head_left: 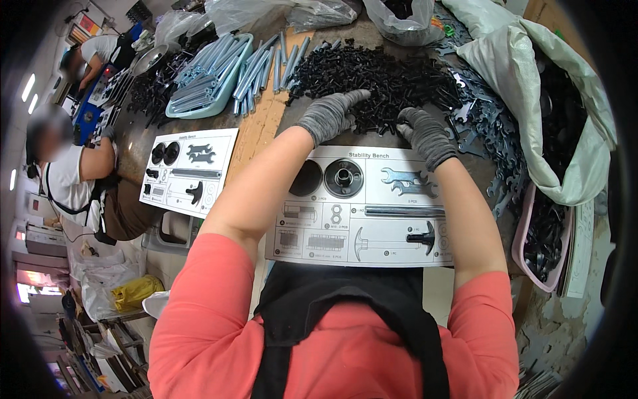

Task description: The person picks small metal hardware pieces from piles on a table and places them into designated slots on a cardboard packaging insert. The person repeatedly picks bolts, nuts, and washers and arranges them on the insert, then lifts the completed insert from the table.

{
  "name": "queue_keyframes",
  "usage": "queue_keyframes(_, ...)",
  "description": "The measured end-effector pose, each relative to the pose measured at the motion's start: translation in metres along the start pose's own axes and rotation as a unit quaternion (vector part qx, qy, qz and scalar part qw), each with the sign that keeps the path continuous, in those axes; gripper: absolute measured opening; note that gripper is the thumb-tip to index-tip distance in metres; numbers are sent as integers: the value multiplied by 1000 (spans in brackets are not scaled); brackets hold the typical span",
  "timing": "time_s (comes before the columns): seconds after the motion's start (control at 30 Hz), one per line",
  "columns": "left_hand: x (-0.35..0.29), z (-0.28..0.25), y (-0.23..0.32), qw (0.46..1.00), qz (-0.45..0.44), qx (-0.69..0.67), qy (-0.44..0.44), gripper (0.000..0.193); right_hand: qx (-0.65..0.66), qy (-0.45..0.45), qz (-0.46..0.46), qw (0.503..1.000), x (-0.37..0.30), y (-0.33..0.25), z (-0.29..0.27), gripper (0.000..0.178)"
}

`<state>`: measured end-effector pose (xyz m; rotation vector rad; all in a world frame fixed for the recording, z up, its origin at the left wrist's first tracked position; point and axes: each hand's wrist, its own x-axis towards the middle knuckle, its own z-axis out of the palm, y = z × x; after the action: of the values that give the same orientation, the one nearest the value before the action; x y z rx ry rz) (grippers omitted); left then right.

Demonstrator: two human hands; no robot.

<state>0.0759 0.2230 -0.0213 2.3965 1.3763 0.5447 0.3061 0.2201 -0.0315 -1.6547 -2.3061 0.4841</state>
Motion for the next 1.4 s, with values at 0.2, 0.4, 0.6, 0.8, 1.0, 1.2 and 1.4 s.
queue_keyframes(0.2,-1,8,23,967,26,225,-115,24,158,36,50,985,-21,-13,-14,30)
queue_keyframes(0.4,6,23,32,943,25,317,-102,18,146,86,-19,985,-38,-24,-14,25)
queue_keyframes(0.6,-56,-28,39,987,-1,153,49,15,232,-46,-41,971,-65,-51,-11,24)
queue_keyframes(0.8,-185,-55,44,995,16,92,43,16,178,-151,-217,948,-102,-111,36,26)
queue_keyframes(1.0,-256,-23,46,981,-2,192,-42,19,-10,-115,-238,965,-120,-172,78,20)
queue_keyframes(1.2,-262,-18,33,987,-119,-108,31,25,-91,-89,-245,961,-140,-178,88,21)
queue_keyframes(1.4,-241,-14,27,981,-167,-88,40,18,-79,-112,-237,962,-150,-164,84,28)
